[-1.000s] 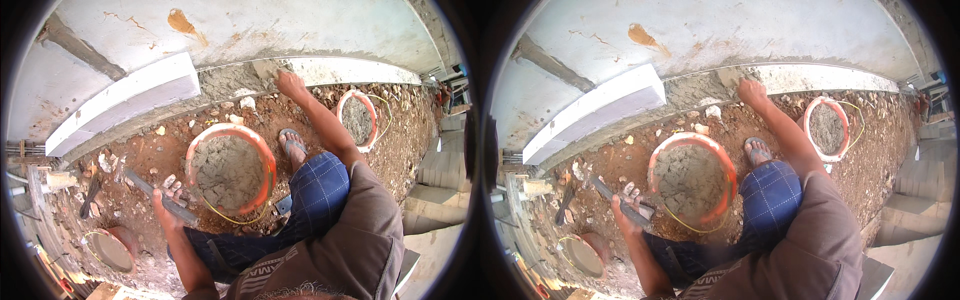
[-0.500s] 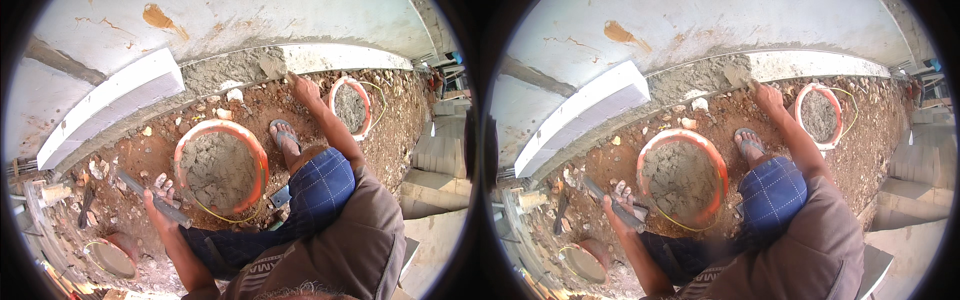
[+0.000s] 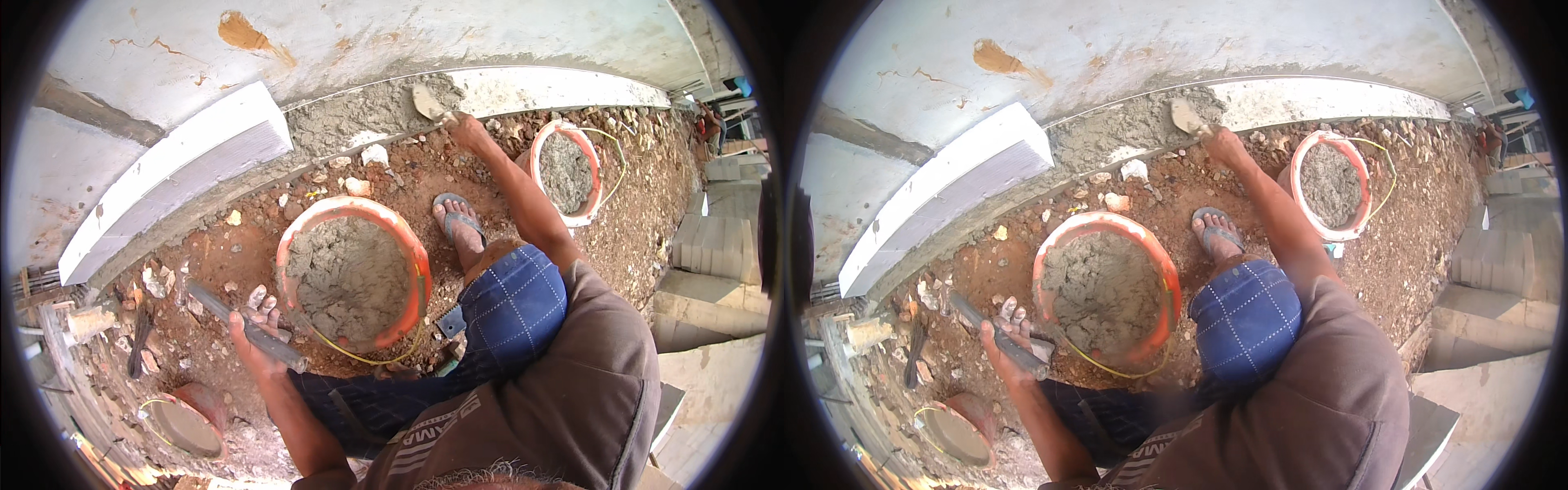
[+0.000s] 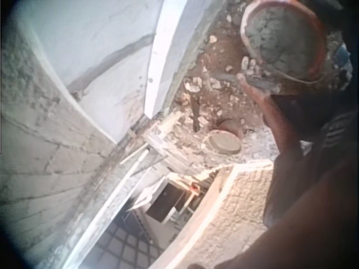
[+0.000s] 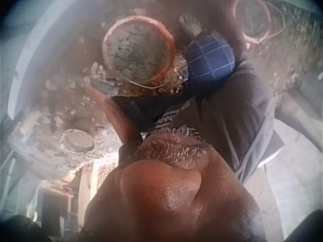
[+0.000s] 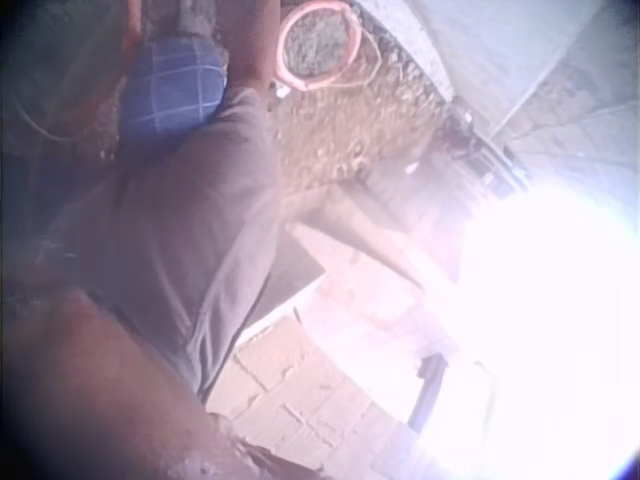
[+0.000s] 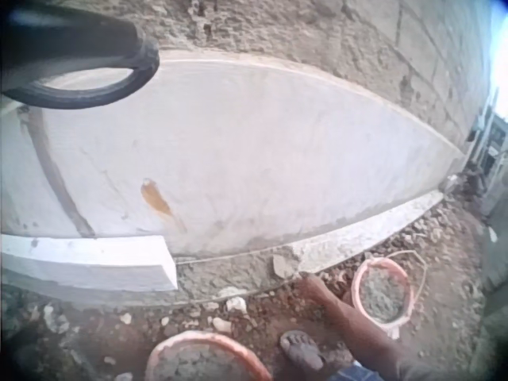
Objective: The person kneels on the ground and uses a hammer to tap a white rectangular tile into place along a wall base. They then use a trowel to apply cement mortar from a bucket to the wall and smooth it around the tile.
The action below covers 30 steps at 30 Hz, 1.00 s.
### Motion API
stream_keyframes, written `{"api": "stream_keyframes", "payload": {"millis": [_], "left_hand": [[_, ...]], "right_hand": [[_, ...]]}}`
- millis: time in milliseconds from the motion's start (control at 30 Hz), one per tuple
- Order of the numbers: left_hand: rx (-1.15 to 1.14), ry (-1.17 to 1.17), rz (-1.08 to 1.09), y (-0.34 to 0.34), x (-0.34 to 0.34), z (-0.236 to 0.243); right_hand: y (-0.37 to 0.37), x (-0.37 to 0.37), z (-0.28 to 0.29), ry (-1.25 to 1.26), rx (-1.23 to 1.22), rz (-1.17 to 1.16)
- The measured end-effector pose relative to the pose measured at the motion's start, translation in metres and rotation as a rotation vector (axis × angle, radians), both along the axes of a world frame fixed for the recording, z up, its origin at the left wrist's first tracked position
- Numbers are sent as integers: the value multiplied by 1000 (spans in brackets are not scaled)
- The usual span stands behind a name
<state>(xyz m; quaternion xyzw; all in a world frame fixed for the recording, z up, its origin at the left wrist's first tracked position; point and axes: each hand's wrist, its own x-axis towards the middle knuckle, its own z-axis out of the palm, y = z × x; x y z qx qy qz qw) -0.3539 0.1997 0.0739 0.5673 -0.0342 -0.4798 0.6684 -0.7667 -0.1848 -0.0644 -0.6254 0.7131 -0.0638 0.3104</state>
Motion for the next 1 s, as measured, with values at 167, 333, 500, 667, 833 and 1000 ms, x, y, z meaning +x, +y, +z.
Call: {"api": "stream_keyframes", "payload": {"millis": [167,333,500,667,833,1000], "left_hand": [[-16,-24,-5,13,11,-2],[-63,13,-45,14,8,-2],[-79,12,-5,19,3,7],[-40,-20,2,32,7,12],[-43,15,-19,21,2,10],[-50,-46,-10,35,8,12]], "right_hand": [[46,50,46,138,-109,406],[72,-27,36,489,-124,504],[59,-73,21,616,-225,326],[55,-53,13,128,-136,42],[65,-17,-89,-146,-114,-197],[123,114,-65,-668,185,-241]]}}
